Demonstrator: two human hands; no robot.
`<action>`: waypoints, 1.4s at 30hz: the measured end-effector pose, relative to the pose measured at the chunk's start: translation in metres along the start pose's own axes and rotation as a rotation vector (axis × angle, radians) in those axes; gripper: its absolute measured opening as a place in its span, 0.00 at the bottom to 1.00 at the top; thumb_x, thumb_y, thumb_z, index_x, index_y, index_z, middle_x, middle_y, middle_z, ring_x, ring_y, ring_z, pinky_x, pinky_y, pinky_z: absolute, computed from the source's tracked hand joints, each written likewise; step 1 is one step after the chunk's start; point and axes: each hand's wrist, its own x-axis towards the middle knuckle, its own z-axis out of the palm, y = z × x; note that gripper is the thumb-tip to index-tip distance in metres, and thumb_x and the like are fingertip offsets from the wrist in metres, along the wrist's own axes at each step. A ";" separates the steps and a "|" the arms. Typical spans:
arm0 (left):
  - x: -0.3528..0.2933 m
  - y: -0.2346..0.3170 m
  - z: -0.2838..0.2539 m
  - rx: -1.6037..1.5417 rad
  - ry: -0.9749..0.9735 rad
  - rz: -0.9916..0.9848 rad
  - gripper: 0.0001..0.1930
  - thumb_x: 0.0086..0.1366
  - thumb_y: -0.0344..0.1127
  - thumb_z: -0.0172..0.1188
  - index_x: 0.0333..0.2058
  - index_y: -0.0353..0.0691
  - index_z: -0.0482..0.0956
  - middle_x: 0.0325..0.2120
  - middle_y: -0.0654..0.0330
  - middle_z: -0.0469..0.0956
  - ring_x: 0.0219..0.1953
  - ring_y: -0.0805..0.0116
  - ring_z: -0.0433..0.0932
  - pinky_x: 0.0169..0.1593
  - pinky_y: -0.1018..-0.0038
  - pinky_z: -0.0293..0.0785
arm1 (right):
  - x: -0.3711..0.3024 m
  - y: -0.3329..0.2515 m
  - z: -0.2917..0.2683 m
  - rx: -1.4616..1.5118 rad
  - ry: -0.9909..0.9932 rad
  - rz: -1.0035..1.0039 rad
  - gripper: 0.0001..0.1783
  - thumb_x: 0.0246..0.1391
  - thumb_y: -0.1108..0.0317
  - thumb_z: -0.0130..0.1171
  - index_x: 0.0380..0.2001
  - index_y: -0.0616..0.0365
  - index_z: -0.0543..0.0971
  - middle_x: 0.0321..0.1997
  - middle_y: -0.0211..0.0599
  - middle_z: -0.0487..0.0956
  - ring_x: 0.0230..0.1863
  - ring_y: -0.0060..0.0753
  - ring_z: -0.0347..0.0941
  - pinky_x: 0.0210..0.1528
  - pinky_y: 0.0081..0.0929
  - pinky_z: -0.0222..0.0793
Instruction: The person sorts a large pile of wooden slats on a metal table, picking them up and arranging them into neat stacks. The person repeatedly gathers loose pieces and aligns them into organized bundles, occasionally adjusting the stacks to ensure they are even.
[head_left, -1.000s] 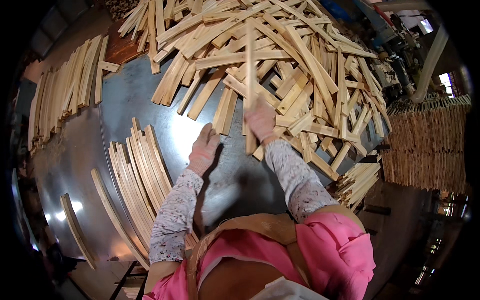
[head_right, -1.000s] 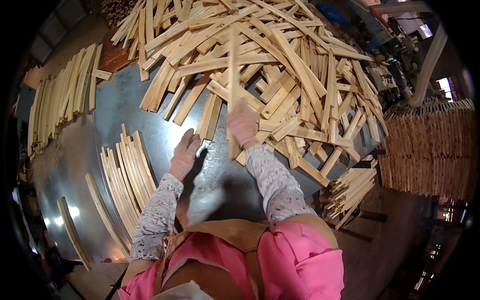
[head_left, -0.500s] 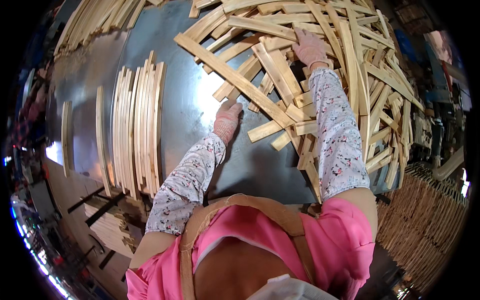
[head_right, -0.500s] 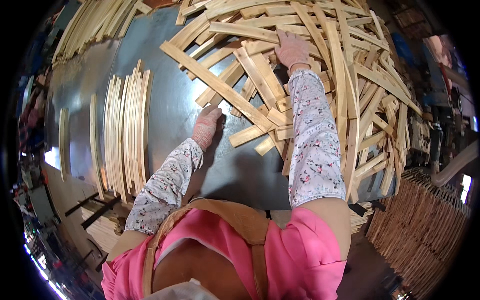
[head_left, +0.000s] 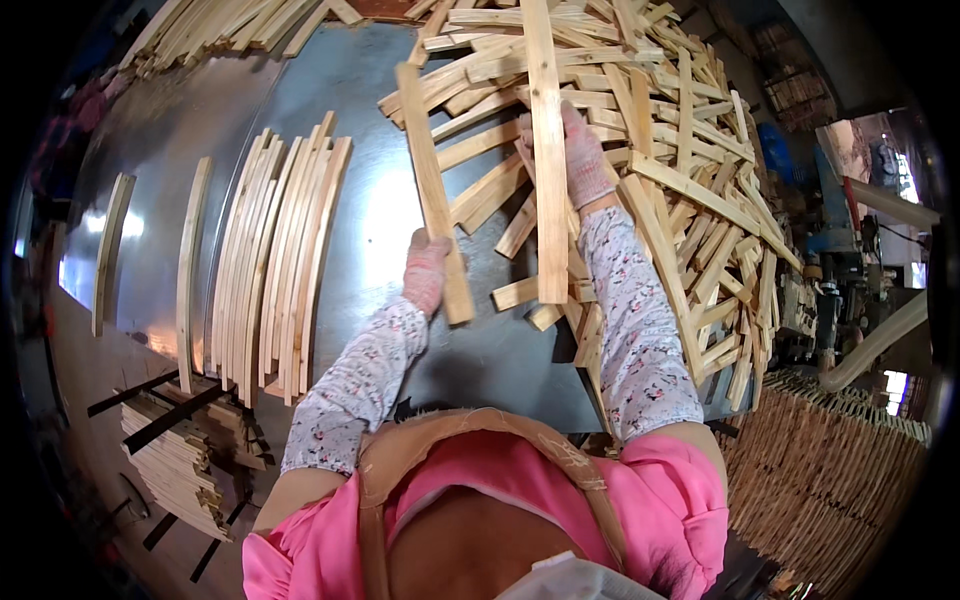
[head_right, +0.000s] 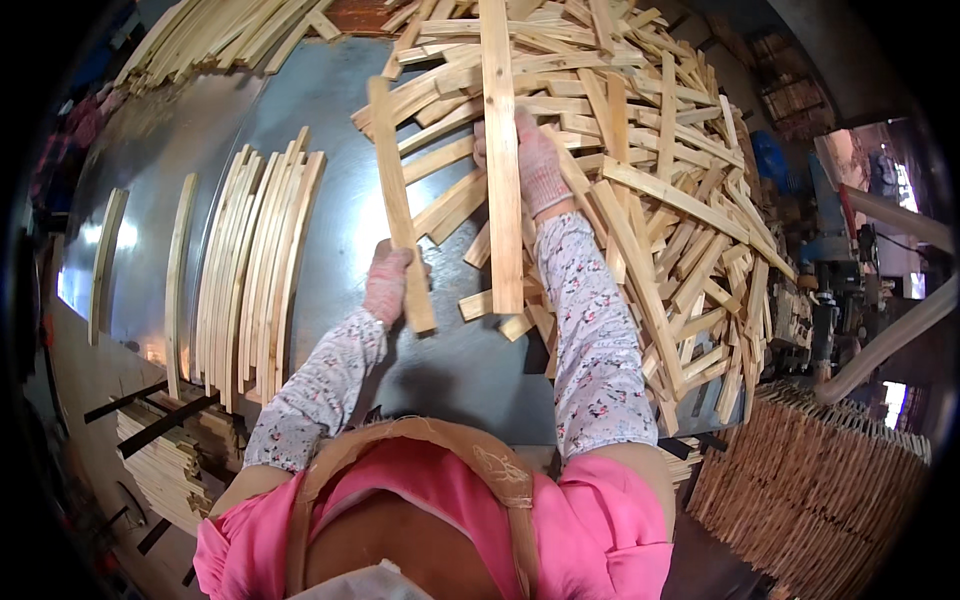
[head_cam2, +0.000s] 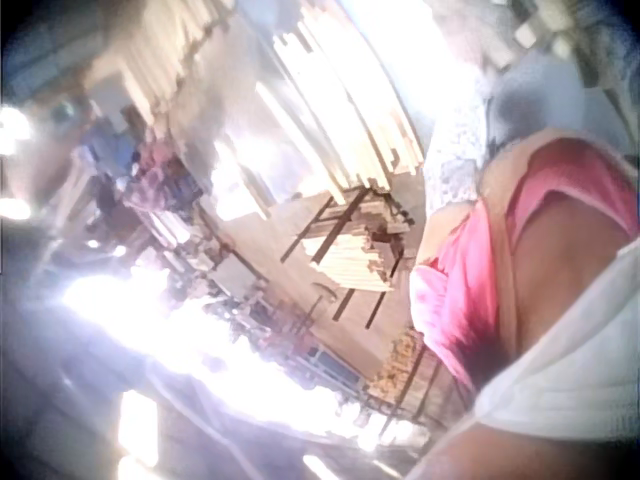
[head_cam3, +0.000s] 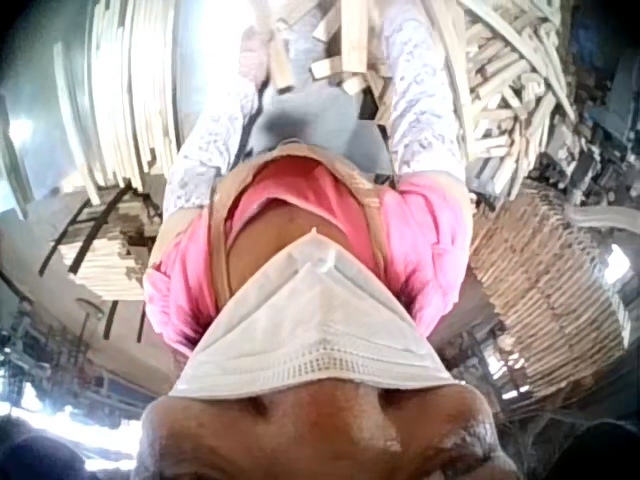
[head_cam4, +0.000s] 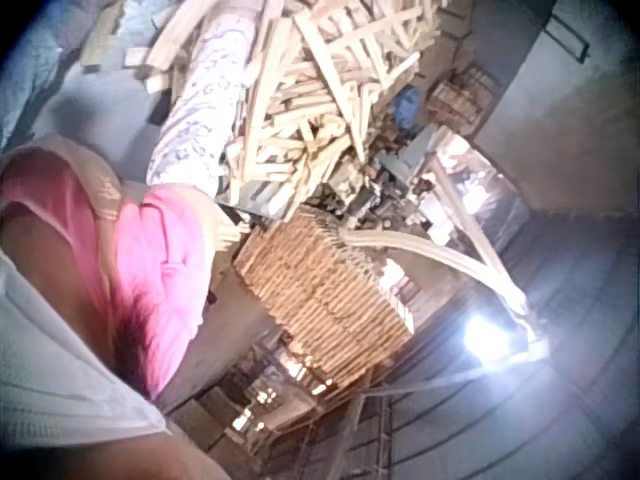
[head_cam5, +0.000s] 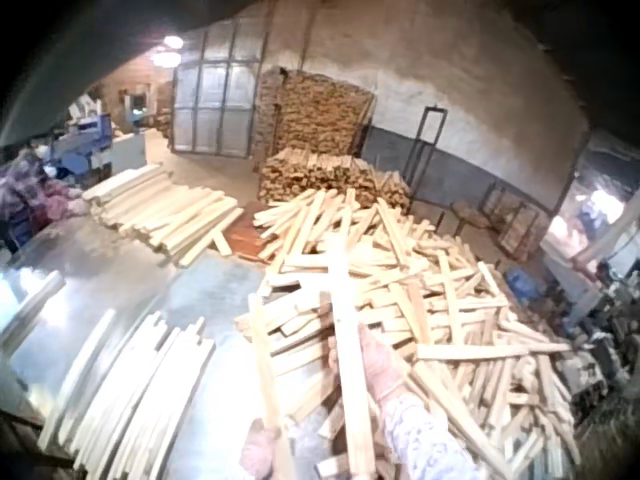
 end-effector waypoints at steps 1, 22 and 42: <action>-0.005 0.006 -0.026 0.001 0.022 0.024 0.24 0.74 0.33 0.55 0.65 0.37 0.65 0.35 0.52 0.79 0.29 0.60 0.84 0.32 0.63 0.86 | -0.006 0.010 0.022 0.345 -0.072 0.142 0.15 0.76 0.56 0.50 0.46 0.56 0.78 0.39 0.44 0.87 0.33 0.39 0.86 0.34 0.36 0.82; 0.222 0.491 -0.168 1.672 0.557 0.704 0.35 0.71 0.56 0.58 0.68 0.38 0.73 0.60 0.42 0.80 0.63 0.44 0.79 0.67 0.54 0.73 | -0.212 0.143 0.268 -0.601 -0.547 0.240 0.32 0.70 0.50 0.57 0.69 0.58 0.73 0.50 0.60 0.86 0.54 0.65 0.82 0.59 0.49 0.75; 0.229 0.197 0.078 2.079 -0.469 1.093 0.24 0.59 0.41 0.69 0.56 0.52 0.81 0.53 0.59 0.80 0.58 0.53 0.79 0.65 0.56 0.71 | -0.296 0.020 -0.181 -1.416 0.417 0.362 0.35 0.52 0.68 0.62 0.67 0.57 0.75 0.65 0.51 0.78 0.69 0.58 0.70 0.71 0.49 0.67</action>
